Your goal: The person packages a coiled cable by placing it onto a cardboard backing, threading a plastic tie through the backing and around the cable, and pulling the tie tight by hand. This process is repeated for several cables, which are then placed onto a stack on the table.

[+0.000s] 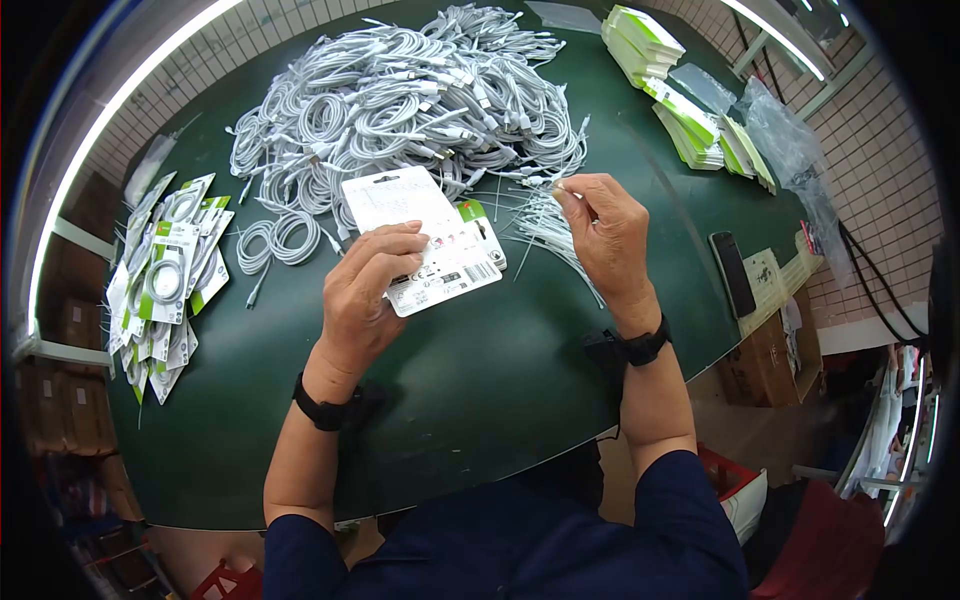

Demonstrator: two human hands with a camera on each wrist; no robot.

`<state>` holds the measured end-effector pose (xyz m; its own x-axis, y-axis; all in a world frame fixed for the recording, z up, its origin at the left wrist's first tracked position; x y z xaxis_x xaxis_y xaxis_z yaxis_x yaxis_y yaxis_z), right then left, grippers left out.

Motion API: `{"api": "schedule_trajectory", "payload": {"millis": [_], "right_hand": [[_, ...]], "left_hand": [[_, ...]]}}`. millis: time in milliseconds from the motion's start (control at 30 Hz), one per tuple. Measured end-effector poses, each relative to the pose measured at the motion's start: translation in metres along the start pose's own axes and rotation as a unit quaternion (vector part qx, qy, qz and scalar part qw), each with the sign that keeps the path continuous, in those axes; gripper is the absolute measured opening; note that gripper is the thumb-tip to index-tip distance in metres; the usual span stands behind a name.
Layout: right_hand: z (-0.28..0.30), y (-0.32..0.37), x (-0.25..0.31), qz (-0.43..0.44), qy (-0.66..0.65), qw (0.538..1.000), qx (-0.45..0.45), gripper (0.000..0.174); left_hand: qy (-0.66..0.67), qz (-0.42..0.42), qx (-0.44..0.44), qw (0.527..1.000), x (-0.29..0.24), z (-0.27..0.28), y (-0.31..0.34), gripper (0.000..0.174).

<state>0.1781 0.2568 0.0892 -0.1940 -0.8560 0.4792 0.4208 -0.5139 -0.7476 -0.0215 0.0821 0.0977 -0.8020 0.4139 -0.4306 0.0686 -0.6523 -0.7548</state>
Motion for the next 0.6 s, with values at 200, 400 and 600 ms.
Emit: {"api": "schedule_trajectory", "payload": {"millis": [200,400,600], "right_hand": [[-0.005,-0.002,0.045,0.109,-0.161,0.981,0.003,0.022],[-0.009,0.010,0.073,0.178,-0.222,0.959,0.017,0.025],[-0.006,0.015,0.084,0.178,-0.275,0.945,0.013,0.031]], "left_hand": [[0.004,-0.011,-0.001,1.000,-0.002,0.000,0.000,0.030],[-0.009,-0.016,0.016,1.000,0.000,-0.002,0.001,0.033],[0.000,-0.007,0.021,1.000,0.004,-0.002,0.003,0.032]]}}
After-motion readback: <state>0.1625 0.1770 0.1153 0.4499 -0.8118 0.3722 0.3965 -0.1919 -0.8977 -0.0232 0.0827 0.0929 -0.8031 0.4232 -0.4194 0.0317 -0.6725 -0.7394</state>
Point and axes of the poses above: each hand's wrist, its own y-axis away from the middle knuckle, its own z-axis out of the back of the hand, x = y × z, the point moved 9 cm from there along -y, towards the middle knuckle, and after that the axes turned 5 degrees about z, right-handed, at the moved point
